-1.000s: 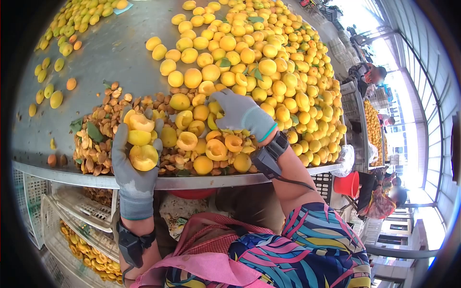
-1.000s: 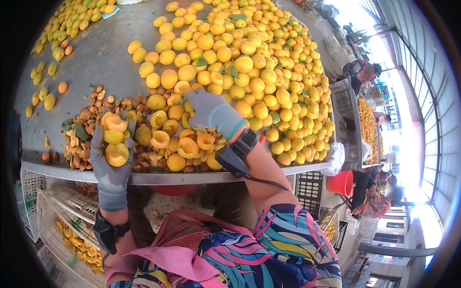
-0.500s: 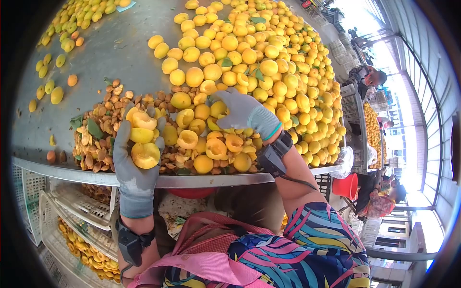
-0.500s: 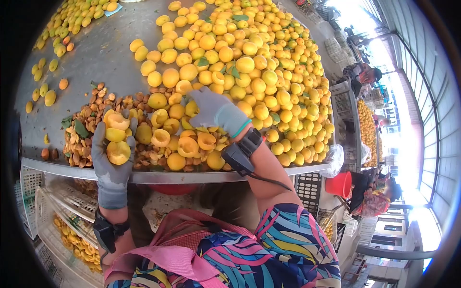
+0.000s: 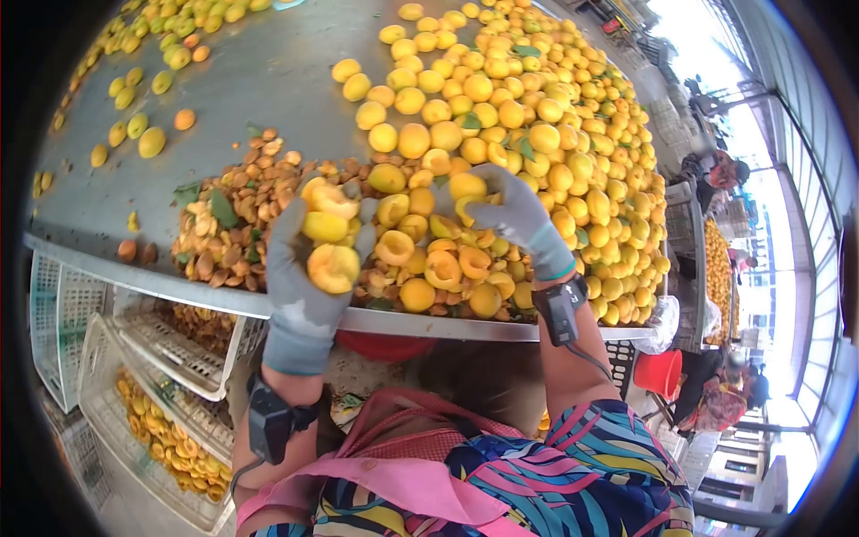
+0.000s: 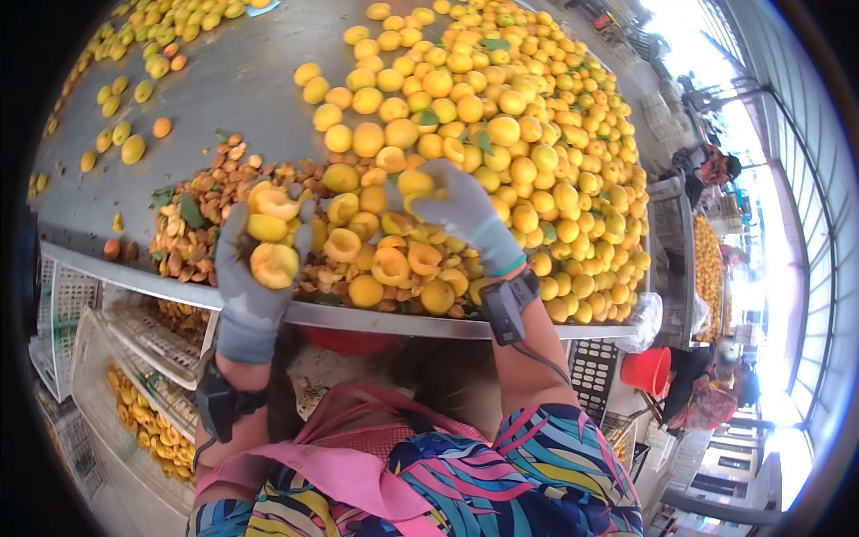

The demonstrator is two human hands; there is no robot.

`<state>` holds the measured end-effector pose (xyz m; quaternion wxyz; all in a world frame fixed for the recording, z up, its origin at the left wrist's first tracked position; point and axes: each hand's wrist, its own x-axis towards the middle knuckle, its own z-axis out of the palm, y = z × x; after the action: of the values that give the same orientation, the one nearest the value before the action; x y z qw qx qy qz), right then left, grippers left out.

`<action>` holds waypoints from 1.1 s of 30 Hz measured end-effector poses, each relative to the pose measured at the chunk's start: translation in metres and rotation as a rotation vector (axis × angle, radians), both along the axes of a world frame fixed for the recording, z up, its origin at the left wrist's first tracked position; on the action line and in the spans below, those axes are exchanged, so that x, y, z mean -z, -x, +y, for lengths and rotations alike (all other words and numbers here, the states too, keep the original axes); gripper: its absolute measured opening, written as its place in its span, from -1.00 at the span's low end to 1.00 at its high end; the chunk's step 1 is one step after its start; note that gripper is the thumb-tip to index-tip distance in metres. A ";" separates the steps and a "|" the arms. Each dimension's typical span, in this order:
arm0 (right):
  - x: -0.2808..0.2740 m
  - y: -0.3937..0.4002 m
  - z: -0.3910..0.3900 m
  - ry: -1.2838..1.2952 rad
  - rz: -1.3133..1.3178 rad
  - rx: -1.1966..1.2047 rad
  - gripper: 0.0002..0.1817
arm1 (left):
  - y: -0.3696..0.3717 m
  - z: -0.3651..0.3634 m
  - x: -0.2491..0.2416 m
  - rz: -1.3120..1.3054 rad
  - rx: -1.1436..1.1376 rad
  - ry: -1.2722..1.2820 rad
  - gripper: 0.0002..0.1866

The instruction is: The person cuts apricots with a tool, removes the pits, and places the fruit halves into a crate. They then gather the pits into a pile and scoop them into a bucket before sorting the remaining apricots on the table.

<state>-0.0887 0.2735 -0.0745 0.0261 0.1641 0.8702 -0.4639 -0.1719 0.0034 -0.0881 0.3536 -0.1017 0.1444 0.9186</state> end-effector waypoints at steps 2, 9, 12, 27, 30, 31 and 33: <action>-0.022 -0.003 -0.019 0.281 0.072 0.208 -0.50 | -0.004 0.008 0.006 0.134 -0.015 0.021 -0.62; -0.041 -0.017 -0.094 0.727 0.312 0.327 -0.47 | -0.019 0.028 0.005 -0.152 0.001 -0.269 -0.61; -0.054 -0.015 -0.133 0.551 0.247 0.206 -0.51 | -0.027 0.035 0.023 -0.078 0.051 -0.465 -0.61; -0.050 -0.032 -0.257 -0.579 0.789 -0.090 -0.49 | -0.083 -0.062 -0.028 0.037 -0.205 -0.266 -0.58; -0.044 -0.033 -0.281 -0.517 0.758 -0.201 -0.43 | -0.096 -0.092 -0.027 0.099 -0.306 -0.218 -0.63; -0.044 -0.034 -0.292 -0.457 0.734 -0.265 -0.42 | -0.099 -0.100 -0.021 0.183 -0.370 -0.156 -0.64; -0.045 -0.037 -0.312 -0.444 0.755 -0.330 -0.40 | -0.104 -0.115 -0.009 0.247 -0.426 -0.168 -0.66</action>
<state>-0.0514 -0.0386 -0.0298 -0.2546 -0.1550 0.9115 -0.2833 -0.0680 -0.1111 -0.0792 0.1390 0.0126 0.0848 0.9866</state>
